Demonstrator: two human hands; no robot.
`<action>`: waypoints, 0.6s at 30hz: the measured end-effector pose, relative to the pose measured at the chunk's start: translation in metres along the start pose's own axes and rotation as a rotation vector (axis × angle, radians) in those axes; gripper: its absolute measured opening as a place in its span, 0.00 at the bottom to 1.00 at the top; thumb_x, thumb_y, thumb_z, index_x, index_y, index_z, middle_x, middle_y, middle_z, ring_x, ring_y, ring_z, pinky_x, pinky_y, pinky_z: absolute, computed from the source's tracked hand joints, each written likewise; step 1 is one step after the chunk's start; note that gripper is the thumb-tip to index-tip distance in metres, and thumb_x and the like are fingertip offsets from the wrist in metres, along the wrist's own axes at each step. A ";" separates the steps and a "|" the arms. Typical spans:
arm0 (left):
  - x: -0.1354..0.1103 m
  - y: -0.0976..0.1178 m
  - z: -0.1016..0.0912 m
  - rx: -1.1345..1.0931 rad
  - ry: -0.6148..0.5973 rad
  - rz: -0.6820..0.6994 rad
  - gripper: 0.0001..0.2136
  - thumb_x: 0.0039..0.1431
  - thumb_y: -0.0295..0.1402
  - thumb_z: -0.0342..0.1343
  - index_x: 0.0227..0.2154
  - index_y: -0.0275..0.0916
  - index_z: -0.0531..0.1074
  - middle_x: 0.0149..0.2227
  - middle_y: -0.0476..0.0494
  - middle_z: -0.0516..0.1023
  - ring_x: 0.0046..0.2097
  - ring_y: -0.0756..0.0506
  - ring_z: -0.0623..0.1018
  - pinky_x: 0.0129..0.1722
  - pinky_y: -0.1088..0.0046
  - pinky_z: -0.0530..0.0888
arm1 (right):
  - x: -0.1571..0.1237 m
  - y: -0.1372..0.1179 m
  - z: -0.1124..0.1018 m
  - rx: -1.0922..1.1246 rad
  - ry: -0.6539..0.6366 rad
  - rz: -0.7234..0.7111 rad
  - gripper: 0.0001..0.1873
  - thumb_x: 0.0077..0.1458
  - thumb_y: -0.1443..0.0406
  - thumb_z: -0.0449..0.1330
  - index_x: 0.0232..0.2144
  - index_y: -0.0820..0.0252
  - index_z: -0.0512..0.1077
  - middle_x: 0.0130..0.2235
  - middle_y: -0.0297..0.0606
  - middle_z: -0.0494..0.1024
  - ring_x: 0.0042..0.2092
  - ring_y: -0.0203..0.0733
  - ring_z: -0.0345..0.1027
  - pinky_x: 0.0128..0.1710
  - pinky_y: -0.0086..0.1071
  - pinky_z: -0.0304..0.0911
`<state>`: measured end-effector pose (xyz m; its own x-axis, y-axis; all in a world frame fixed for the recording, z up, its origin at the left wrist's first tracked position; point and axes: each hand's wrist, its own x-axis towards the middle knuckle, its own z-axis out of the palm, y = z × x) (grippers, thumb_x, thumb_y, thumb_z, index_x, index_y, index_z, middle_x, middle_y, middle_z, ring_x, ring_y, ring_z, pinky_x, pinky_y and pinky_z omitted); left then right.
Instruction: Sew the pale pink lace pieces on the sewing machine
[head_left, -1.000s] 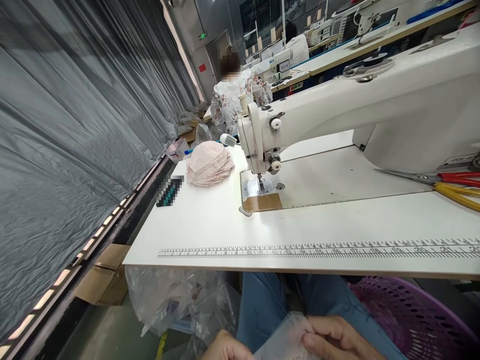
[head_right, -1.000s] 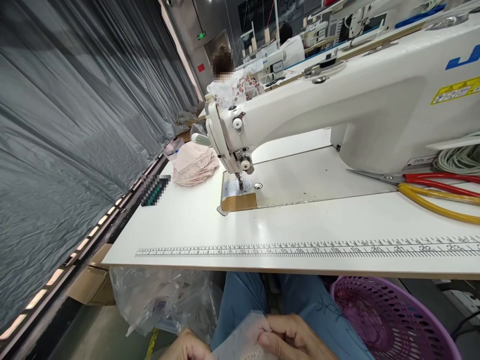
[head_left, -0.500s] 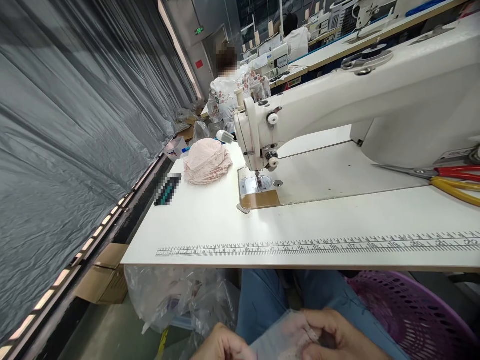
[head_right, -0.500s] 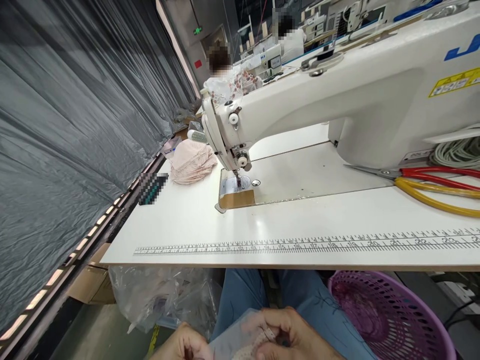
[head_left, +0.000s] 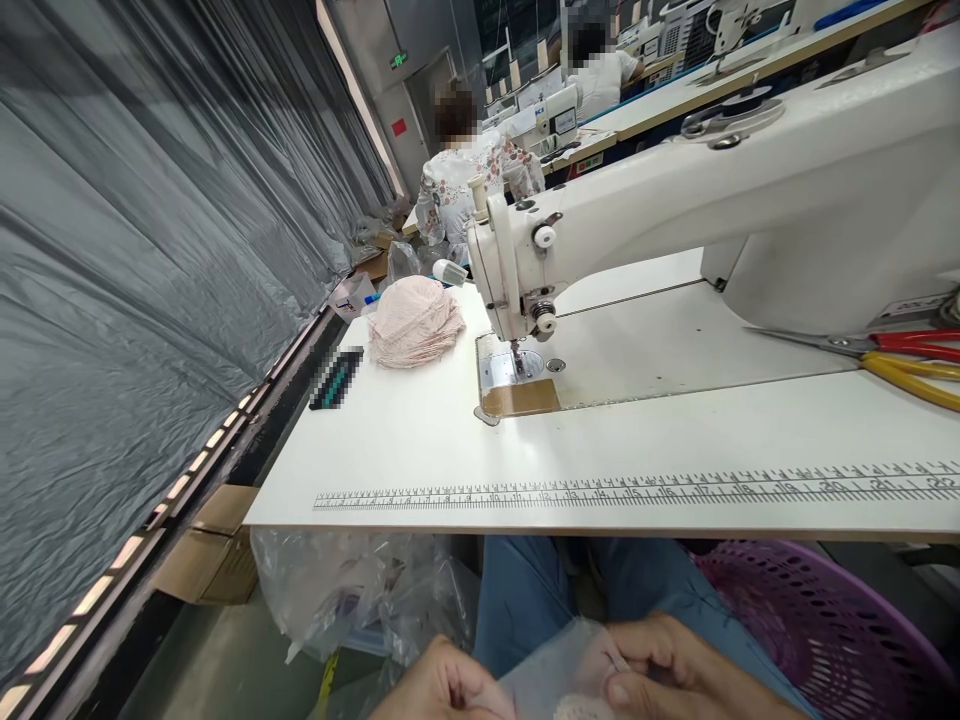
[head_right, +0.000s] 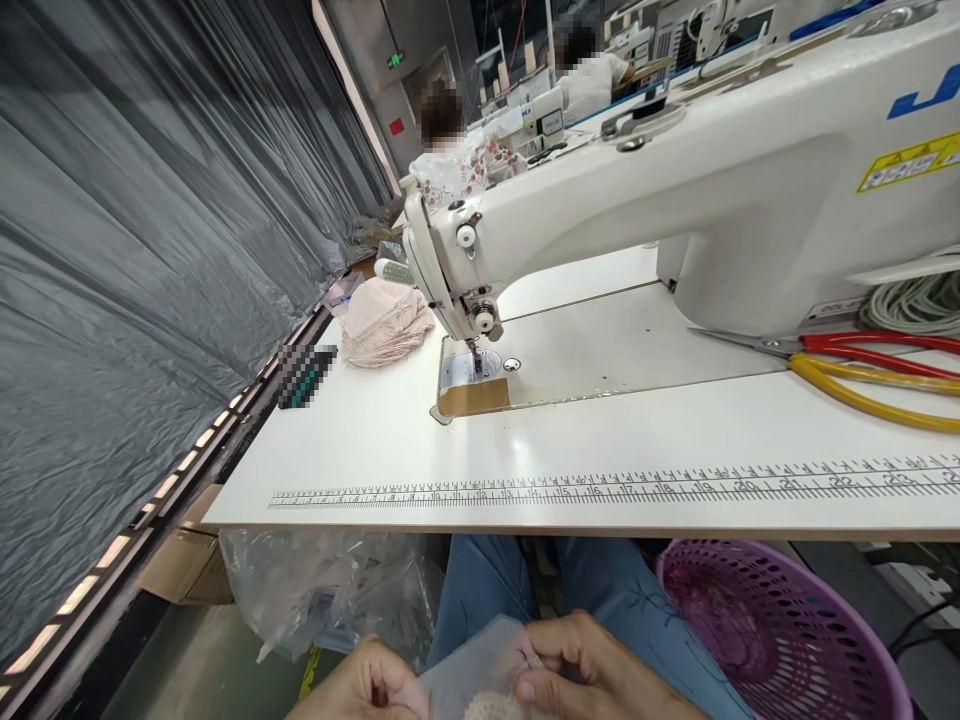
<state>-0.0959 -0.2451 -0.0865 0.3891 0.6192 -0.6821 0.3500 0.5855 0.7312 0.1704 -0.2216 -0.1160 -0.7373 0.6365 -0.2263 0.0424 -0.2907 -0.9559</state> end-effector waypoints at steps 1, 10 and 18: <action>-0.001 0.003 0.002 0.019 0.012 0.004 0.23 0.40 0.52 0.68 0.29 0.35 0.83 0.20 0.48 0.74 0.22 0.55 0.63 0.24 0.80 0.61 | 0.002 0.002 0.001 0.013 -0.025 0.007 0.27 0.49 0.42 0.59 0.29 0.61 0.74 0.25 0.30 0.60 0.28 0.35 0.53 0.27 0.28 0.48; 0.002 0.023 0.014 0.050 -0.032 0.004 0.31 0.36 0.56 0.68 0.36 0.33 0.82 0.30 0.39 0.81 0.32 0.47 0.78 0.40 0.74 0.74 | 0.012 0.015 -0.008 0.046 -0.149 0.061 0.26 0.48 0.44 0.62 0.23 0.62 0.72 0.22 0.30 0.61 0.25 0.32 0.52 0.24 0.27 0.45; 0.006 0.035 0.015 0.118 -0.129 0.012 0.34 0.36 0.59 0.65 0.39 0.35 0.81 0.34 0.40 0.82 0.35 0.44 0.80 0.41 0.73 0.74 | 0.015 0.000 0.001 -0.166 -0.169 0.068 0.20 0.46 0.54 0.67 0.17 0.60 0.67 0.22 0.27 0.57 0.27 0.32 0.51 0.25 0.28 0.44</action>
<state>-0.0687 -0.2283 -0.0651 0.4976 0.5489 -0.6717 0.4391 0.5084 0.7407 0.1582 -0.2129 -0.1190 -0.8308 0.4868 -0.2697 0.1954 -0.1986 -0.9604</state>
